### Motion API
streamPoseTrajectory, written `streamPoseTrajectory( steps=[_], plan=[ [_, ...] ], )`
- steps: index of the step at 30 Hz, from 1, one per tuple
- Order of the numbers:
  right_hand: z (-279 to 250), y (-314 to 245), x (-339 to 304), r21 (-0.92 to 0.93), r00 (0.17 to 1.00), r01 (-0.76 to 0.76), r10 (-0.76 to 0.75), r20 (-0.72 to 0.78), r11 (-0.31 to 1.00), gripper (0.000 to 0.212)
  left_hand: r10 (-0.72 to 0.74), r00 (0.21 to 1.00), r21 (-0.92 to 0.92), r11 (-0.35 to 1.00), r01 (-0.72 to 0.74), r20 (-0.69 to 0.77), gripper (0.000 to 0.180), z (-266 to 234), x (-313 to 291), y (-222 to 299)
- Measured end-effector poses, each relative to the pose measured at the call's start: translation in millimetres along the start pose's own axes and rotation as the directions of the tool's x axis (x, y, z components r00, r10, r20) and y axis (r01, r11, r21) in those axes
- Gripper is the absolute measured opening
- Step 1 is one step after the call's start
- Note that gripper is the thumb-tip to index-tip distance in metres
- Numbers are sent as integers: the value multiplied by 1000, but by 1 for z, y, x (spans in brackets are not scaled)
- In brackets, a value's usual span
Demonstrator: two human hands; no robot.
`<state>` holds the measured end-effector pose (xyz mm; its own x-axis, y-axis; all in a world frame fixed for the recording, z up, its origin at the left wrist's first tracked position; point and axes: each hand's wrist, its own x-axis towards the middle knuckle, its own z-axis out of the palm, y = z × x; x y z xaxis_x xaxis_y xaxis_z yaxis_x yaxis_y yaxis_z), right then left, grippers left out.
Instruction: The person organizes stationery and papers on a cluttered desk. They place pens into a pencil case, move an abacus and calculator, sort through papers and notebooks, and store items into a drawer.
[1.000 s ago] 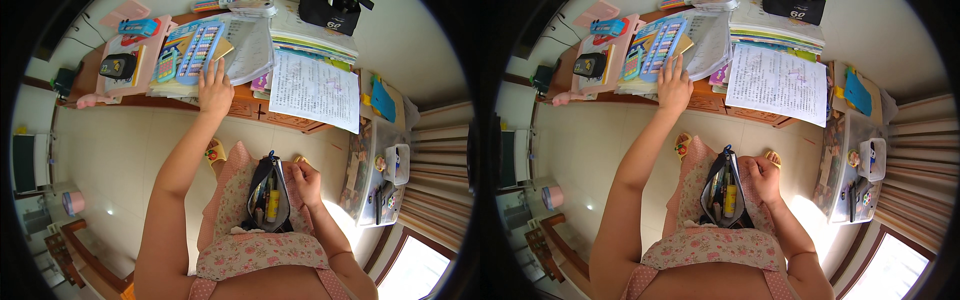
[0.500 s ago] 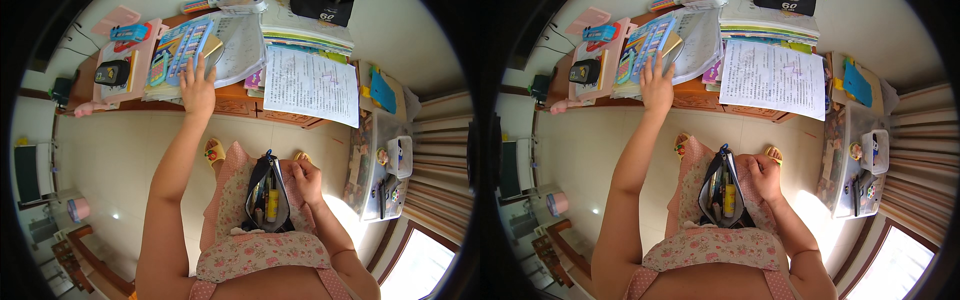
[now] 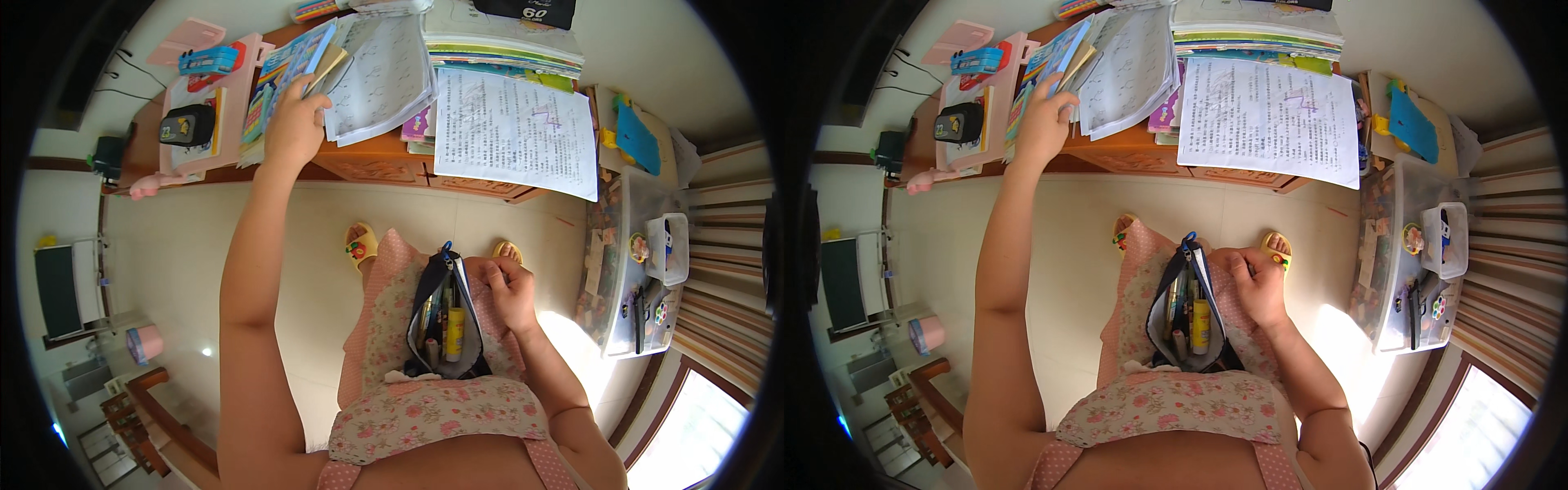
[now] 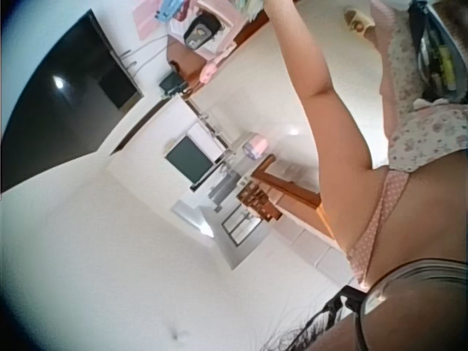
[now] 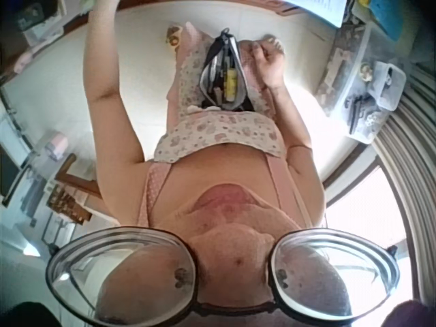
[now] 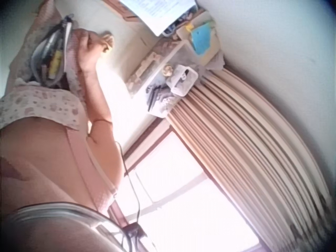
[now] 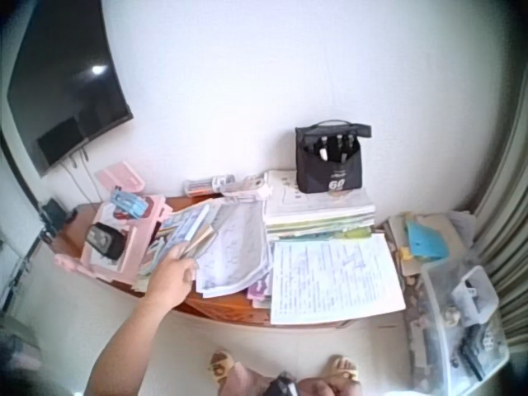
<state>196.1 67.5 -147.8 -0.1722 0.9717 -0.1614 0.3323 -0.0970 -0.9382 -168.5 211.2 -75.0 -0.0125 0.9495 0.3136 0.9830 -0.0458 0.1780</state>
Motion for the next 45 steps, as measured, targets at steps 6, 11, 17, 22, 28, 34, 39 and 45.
streamPoseTrajectory(
  steps=[6,11,17,22,28,34,39,45],
  plan=[
    [0,2,1,-20,1000,-3,3,1,1000,17,-11,992,-278,960,46,124,11,-19,10,-22],
    [3,-2,5,-11,999,-37,37,11,999,16,53,995,-109,993,-43,89,12,-13,3,-20],
    [16,-21,24,42,999,18,-20,38,999,18,154,986,145,976,-162,65,23,20,-24,6],
    [31,-29,35,31,996,40,-42,77,999,18,89,978,280,959,-33,-189,29,44,-69,27],
    [42,-21,37,72,992,-49,40,120,996,21,-704,437,-440,700,563,-560,87,79,-97,8],
    [42,-15,36,29,995,-19,16,101,999,21,-662,567,-584,732,351,-490,53,96,-78,-20],
    [42,-20,36,-12,995,-31,32,99,999,21,-539,830,-328,817,474,-142,43,116,-74,-65],
    [42,-19,39,-4,993,-26,26,111,1000,18,-320,876,-23,942,335,-360,40,151,-64,-105]
  ],
)
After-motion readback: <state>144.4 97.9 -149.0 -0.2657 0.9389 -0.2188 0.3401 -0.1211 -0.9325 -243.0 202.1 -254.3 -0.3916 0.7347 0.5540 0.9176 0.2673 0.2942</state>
